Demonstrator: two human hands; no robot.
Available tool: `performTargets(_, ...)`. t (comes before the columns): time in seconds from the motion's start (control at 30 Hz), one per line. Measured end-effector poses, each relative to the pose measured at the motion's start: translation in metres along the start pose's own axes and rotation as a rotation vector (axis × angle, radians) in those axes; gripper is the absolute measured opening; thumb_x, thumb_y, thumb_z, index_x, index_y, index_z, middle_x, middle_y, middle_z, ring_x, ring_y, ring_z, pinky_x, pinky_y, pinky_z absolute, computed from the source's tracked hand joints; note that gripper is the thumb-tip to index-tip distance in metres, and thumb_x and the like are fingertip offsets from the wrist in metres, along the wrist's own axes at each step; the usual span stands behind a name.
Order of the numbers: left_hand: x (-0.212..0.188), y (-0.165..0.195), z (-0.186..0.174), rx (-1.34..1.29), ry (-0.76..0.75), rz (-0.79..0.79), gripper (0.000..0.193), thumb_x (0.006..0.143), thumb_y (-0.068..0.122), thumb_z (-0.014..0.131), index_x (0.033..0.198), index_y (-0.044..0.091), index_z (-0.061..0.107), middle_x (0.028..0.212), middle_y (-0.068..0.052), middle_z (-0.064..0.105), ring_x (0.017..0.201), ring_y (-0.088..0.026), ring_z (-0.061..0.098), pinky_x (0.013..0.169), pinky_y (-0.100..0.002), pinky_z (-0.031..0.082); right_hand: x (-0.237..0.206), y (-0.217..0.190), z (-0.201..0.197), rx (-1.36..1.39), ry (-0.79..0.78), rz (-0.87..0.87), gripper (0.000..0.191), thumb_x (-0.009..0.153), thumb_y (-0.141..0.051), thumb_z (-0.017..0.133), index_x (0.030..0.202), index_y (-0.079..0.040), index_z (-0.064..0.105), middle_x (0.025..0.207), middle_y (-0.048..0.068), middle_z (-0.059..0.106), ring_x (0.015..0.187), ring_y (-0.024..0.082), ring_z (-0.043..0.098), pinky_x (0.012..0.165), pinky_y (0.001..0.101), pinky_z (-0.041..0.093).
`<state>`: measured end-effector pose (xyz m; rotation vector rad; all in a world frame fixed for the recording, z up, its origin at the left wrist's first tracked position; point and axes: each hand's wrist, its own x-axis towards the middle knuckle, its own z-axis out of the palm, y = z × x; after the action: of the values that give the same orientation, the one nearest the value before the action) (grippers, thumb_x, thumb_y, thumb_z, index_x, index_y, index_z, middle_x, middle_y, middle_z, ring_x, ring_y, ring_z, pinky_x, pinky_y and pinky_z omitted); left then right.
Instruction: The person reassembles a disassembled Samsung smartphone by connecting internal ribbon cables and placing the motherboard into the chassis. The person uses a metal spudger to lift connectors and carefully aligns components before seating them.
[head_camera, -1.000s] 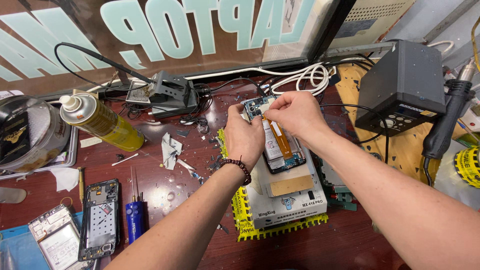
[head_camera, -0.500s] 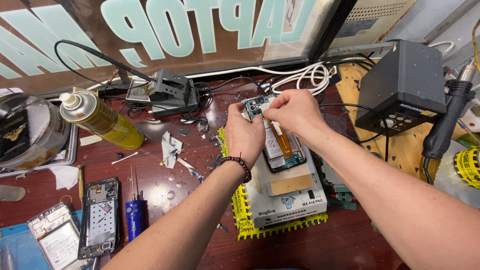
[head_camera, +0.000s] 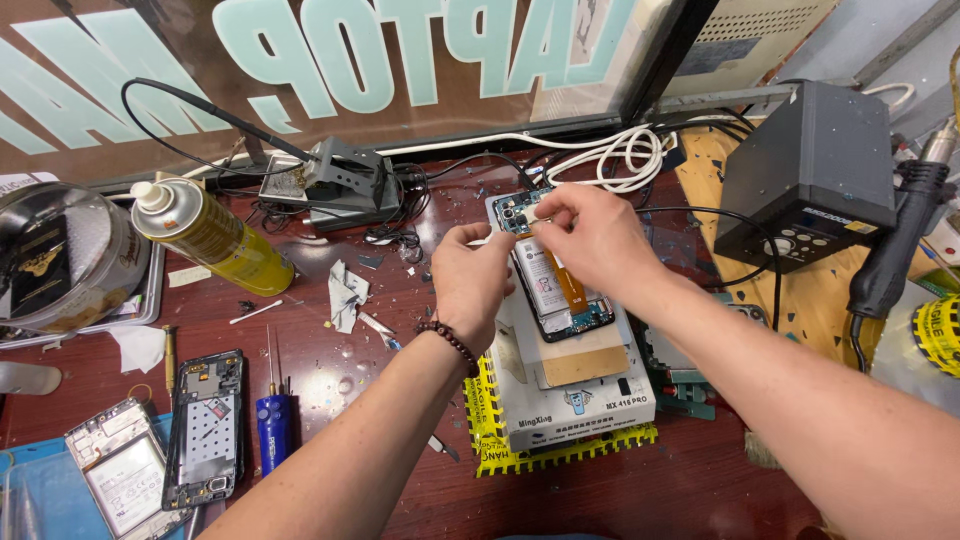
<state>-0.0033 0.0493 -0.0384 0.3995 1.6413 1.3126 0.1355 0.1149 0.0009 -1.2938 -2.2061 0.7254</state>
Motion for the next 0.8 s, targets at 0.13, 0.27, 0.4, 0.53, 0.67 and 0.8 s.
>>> performTargets(0.13,0.011,-0.004,-0.009,-0.137,-0.091,-0.062,0.018,0.089,0.015,0.063,0.099,0.0,0.067,0.084,-0.006,0.069,0.065,-0.015,0.066,0.055,-0.03,0.057,-0.027,-0.006,0.0,-0.062,0.041,-0.281,0.019,0.087,-0.013,0.073,0.105,-0.01,0.078,0.093,0.009,0.068,0.077,0.026,0.068,0.07,0.0364,0.055)
performTargets(0.27,0.016,-0.005,-0.012,-0.187,-0.123,-0.086,0.015,0.092,0.013,0.06,0.094,0.001,0.068,0.082,-0.006,0.068,0.063,-0.014,0.064,0.054,-0.029,0.057,-0.032,-0.011,0.0,-0.125,0.061,-0.4,0.018,0.088,-0.011,0.072,0.105,-0.01,0.078,0.098,0.009,0.068,0.083,0.028,0.07,0.072,0.0382,0.057)
performTargets(0.4,0.016,-0.003,-0.013,-0.182,-0.146,-0.101,0.014,0.092,0.011,0.062,0.092,-0.001,0.068,0.079,-0.005,0.067,0.061,-0.013,0.063,0.054,-0.029,0.057,-0.032,-0.014,0.0,-0.177,0.052,-0.406,0.017,0.088,-0.012,0.071,0.104,-0.009,0.078,0.097,0.008,0.068,0.082,0.028,0.07,0.07,0.0384,0.057)
performTargets(0.53,0.017,0.001,-0.013,-0.17,-0.157,-0.105,0.015,0.091,0.012,0.063,0.091,-0.002,0.069,0.075,-0.005,0.065,0.059,-0.014,0.063,0.053,-0.029,0.056,-0.031,-0.016,-0.002,-0.259,0.037,-0.48,0.014,0.089,-0.013,0.071,0.1,-0.008,0.078,0.09,0.007,0.066,0.077,0.027,0.069,0.067,0.0386,0.058)
performTargets(0.67,0.018,0.0,-0.012,-0.176,-0.159,-0.114,0.014,0.092,0.012,0.063,0.091,-0.002,0.067,0.075,-0.005,0.066,0.058,-0.014,0.063,0.052,-0.029,0.056,-0.03,-0.02,-0.003,-0.334,0.038,-0.57,0.009,0.088,-0.011,0.069,0.094,-0.006,0.074,0.086,0.008,0.063,0.077,0.028,0.068,0.065,0.0398,0.057)
performTargets(0.8,0.017,0.0,-0.011,-0.18,-0.158,-0.103,0.013,0.09,0.011,0.065,0.092,-0.002,0.069,0.076,-0.005,0.065,0.06,-0.014,0.064,0.053,-0.029,0.057,-0.029,-0.023,-0.002,-0.429,0.002,-0.549,0.006,0.089,-0.01,0.067,0.087,-0.005,0.07,0.084,0.009,0.062,0.08,0.029,0.069,0.065,0.0417,0.057)
